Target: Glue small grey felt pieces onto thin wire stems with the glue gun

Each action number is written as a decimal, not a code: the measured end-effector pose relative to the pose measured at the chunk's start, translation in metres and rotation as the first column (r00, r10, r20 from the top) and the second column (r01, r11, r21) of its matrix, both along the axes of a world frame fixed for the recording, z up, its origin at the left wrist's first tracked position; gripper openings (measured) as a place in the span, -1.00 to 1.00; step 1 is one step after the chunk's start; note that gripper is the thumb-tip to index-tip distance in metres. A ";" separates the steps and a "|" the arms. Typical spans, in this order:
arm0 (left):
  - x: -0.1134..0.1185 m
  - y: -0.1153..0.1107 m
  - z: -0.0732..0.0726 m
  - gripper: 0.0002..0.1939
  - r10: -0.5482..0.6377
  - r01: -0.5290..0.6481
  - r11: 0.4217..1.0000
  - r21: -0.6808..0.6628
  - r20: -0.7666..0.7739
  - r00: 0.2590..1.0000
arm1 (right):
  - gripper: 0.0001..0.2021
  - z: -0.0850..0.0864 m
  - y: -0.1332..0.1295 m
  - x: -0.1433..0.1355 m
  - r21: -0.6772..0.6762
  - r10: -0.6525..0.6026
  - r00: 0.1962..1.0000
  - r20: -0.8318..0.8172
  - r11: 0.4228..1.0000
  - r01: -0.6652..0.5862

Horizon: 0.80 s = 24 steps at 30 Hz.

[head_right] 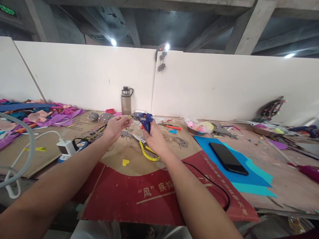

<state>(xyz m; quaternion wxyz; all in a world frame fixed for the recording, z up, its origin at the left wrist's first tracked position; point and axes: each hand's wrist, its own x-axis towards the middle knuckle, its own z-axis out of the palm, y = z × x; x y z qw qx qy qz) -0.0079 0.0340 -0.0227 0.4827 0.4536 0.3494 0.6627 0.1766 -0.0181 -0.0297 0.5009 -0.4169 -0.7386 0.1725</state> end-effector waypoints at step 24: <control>0.000 0.001 0.001 -0.75 0.011 -0.011 0.999 0.031 -0.018 1.000 | -0.66 0.001 -0.006 -0.006 -0.019 -0.079 0.993 0.092 0.997 0.081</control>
